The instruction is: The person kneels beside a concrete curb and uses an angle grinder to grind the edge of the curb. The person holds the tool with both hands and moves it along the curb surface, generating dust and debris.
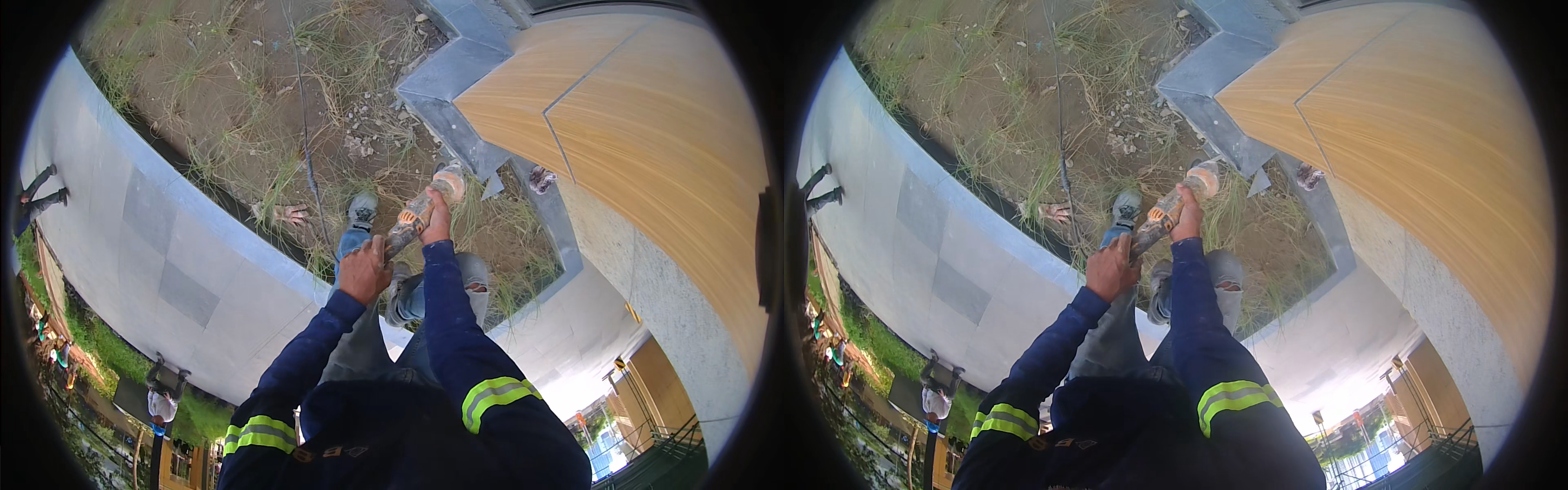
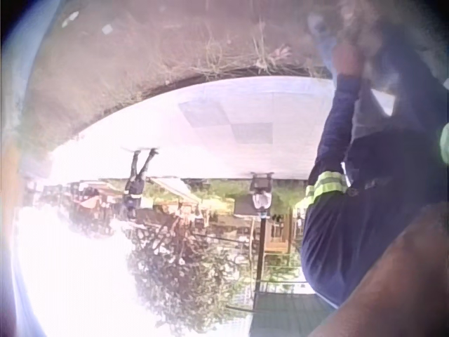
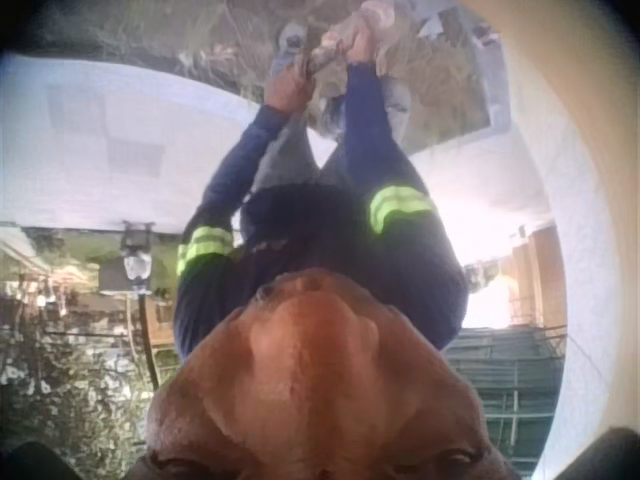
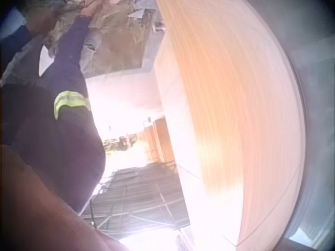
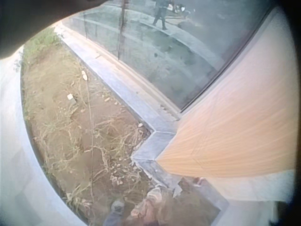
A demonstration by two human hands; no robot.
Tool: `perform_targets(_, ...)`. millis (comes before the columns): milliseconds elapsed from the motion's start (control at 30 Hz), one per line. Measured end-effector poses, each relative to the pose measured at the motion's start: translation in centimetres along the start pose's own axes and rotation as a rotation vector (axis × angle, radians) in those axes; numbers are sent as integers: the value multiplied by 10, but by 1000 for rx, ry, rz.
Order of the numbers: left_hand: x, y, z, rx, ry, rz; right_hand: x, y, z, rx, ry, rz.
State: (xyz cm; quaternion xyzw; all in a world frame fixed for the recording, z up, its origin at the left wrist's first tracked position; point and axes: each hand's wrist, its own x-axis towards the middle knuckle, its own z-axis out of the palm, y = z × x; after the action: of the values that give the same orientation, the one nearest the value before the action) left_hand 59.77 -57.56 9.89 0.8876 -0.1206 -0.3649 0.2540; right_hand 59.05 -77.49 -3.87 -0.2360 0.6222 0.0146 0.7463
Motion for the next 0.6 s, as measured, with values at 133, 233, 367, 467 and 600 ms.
perform_targets(133,6,-5,-14,80,-4,-73,-2,18,21,90,84,-90)
perform_targets(233,12,-14,-22,162,8,-74,-16,26,34,171,30,-85)
perform_targets(367,40,-4,-32,169,-52,-101,-14,23,42,183,46,-117)
perform_targets(467,53,16,-42,213,-186,-166,-16,14,42,206,30,-61)
perform_targets(600,82,25,-37,266,-187,-116,-1,-5,46,204,-22,3)
